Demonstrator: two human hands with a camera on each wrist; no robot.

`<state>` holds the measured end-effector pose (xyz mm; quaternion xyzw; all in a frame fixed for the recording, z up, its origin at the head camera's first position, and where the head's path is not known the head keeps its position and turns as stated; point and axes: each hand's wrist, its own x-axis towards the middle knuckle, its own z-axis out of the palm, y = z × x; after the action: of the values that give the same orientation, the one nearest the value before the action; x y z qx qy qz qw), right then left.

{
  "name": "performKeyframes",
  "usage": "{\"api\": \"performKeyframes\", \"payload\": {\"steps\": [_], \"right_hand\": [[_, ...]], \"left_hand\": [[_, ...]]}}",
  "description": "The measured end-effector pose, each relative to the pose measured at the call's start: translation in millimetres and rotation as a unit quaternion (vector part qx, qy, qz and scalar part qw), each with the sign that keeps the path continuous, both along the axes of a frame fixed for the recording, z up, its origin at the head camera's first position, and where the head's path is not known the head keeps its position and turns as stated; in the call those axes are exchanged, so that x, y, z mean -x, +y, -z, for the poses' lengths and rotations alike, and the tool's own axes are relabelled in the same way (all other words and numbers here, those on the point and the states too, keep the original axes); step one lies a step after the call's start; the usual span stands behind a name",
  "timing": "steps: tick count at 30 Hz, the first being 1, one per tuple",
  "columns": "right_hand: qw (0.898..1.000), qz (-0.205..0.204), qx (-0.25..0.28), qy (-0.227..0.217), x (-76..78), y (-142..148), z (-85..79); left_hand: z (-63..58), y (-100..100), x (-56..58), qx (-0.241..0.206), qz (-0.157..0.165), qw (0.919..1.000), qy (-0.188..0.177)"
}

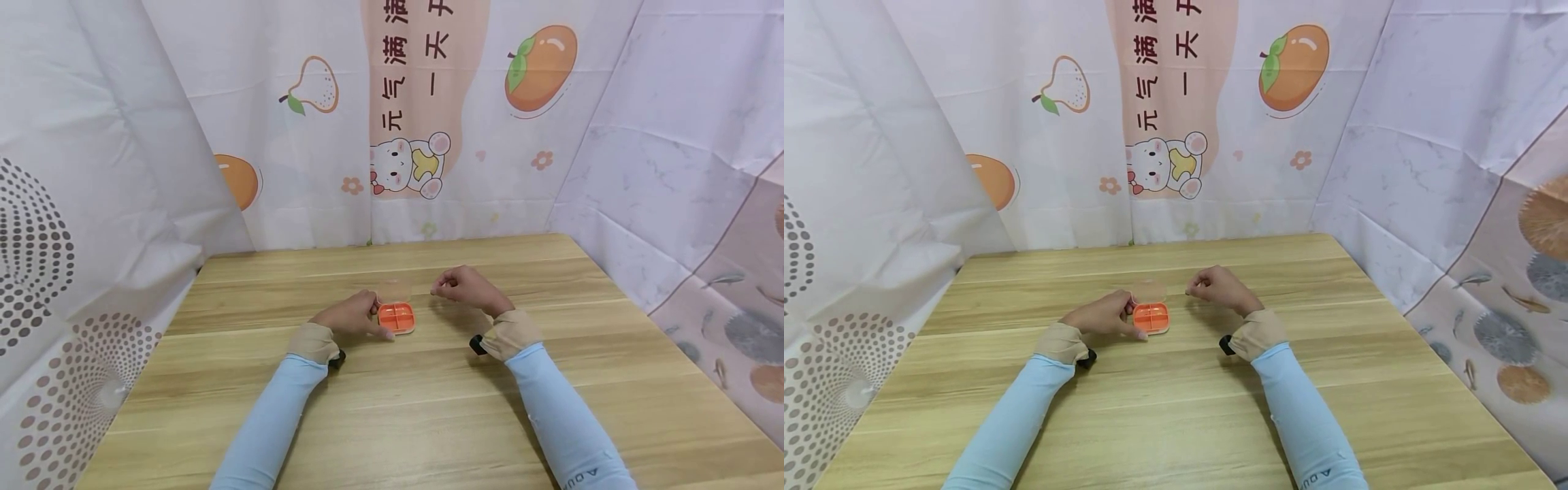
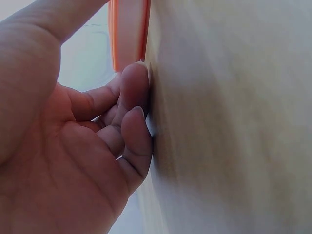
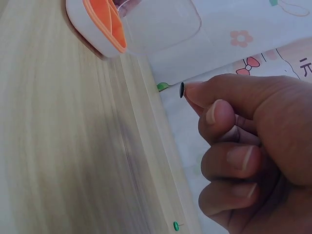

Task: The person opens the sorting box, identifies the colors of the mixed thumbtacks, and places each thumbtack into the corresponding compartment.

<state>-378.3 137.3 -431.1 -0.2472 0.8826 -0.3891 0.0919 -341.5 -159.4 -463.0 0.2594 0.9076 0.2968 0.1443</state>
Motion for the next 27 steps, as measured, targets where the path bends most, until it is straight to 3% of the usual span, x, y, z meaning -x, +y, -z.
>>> {"api": "performKeyframes", "payload": {"steps": [27], "right_hand": [[0.999, -0.051, -0.009, 0.017, -5.1, -18.9, 3.1]], "left_hand": [[-3.3, 1.8, -3.6, 0.01, -0.01, 0.9999, -0.003]]}}
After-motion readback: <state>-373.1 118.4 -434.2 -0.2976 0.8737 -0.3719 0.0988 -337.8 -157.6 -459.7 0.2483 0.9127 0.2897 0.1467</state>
